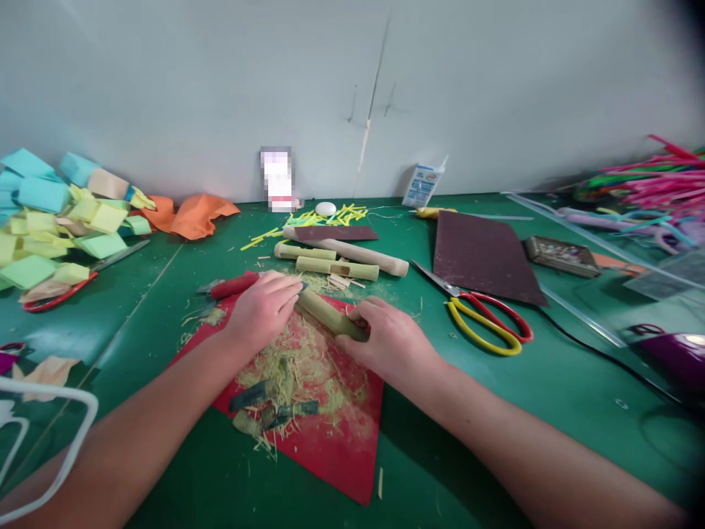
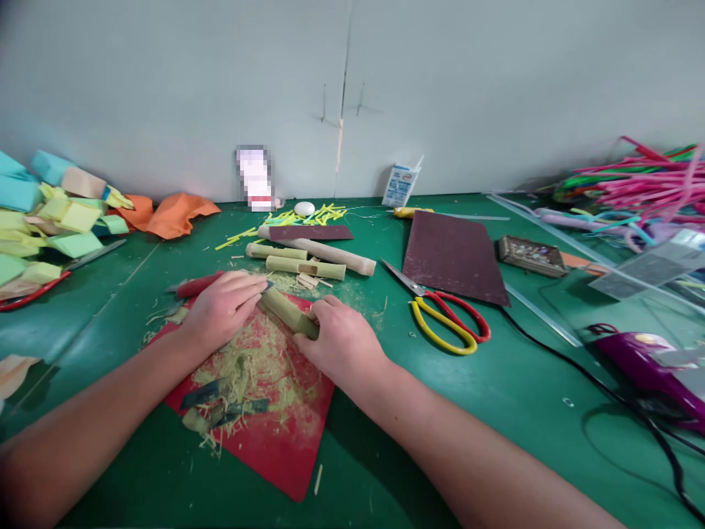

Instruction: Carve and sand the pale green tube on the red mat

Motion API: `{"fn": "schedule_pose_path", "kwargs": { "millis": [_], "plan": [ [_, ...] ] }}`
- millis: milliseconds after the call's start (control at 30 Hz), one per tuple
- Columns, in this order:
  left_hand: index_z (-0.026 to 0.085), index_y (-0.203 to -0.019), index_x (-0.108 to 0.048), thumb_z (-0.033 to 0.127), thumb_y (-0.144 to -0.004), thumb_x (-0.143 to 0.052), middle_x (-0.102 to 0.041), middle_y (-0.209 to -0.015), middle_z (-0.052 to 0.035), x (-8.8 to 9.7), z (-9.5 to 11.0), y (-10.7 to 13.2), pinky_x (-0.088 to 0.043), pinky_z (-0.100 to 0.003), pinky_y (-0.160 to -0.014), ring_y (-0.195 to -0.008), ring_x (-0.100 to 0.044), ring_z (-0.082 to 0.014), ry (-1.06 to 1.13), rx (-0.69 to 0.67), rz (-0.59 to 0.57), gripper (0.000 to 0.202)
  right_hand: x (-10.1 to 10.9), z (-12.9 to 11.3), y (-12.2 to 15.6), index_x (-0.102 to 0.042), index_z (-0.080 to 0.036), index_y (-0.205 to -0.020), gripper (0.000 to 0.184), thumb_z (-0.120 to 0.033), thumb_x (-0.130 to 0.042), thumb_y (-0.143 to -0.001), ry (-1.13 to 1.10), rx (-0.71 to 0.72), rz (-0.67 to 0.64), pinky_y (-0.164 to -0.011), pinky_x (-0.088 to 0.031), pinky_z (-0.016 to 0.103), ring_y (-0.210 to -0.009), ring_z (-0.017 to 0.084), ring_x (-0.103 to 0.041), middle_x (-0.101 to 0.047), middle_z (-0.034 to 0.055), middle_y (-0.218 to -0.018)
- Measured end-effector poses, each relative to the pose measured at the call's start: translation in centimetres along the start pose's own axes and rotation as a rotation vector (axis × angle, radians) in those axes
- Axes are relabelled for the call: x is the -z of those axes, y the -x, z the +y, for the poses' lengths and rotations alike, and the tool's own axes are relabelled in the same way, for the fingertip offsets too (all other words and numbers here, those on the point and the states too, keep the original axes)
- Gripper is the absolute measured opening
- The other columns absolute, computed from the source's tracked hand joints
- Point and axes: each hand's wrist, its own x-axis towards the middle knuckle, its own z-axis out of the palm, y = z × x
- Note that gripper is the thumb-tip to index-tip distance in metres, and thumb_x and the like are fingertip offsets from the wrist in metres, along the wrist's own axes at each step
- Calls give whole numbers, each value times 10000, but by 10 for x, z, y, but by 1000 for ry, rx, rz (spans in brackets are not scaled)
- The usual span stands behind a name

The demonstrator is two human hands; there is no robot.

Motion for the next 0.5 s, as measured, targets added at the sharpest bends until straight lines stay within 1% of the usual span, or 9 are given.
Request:
{"fn": "schedule_pose_path", "kwargs": {
  "millis": [100,167,267,300,433,500],
  "plan": [
    [129,-1115,-633,142,-897,-487,-659,-1129,-89,-2,8,1,-490,-388,-937,-1051,-560,-211,14,-88,-53,262,-2,1,0,-489,-197,-692,160,-291,-619,-691,-11,7,8,-550,-293,254,-615,110,-415,-497,-8,-749],
    [126,-1119,-628,128,-893,-486,-661,-1120,-88,-2,6,1,-494,-389,-935,-1049,-557,-212,-8,-134,-60,267,-3,1,0,-485,-197,-690,152,-283,-610,-694,-12,10,10,-553,-294,254,-616,109,-417,-495,-8,-751],
    [120,-1074,-644,132,-893,-482,-681,-1052,-97,0,-2,0,-509,-423,-904,-994,-572,-225,-91,-106,17,243,-2,1,1,-496,-195,-703,168,-309,-619,-697,-17,2,4,-559,-299,254,-626,113,-426,-499,-7,-758],
    [114,-1064,-646,130,-893,-477,-679,-1049,-106,0,-3,0,-508,-435,-905,-995,-571,-232,-111,-101,21,242,-2,1,1,-497,-195,-704,172,-313,-621,-697,-18,0,1,-560,-300,255,-628,114,-428,-501,-6,-759],
    [106,-1106,-629,105,-892,-455,-650,-1121,-120,-1,2,1,-490,-430,-947,-1083,-540,-236,-88,-149,-68,276,-2,1,1,-501,-194,-699,131,-280,-599,-702,-22,9,-4,-561,-300,255,-634,114,-435,-510,-2,-764],
    [115,-1111,-630,114,-898,-455,-656,-1110,-111,-1,5,2,-497,-414,-939,-1078,-543,-226,-72,-144,-66,276,-2,1,1,-511,-194,-707,133,-292,-601,-708,-29,6,-1,-565,-304,254,-642,117,-443,-517,0,-769]
  ]
}}
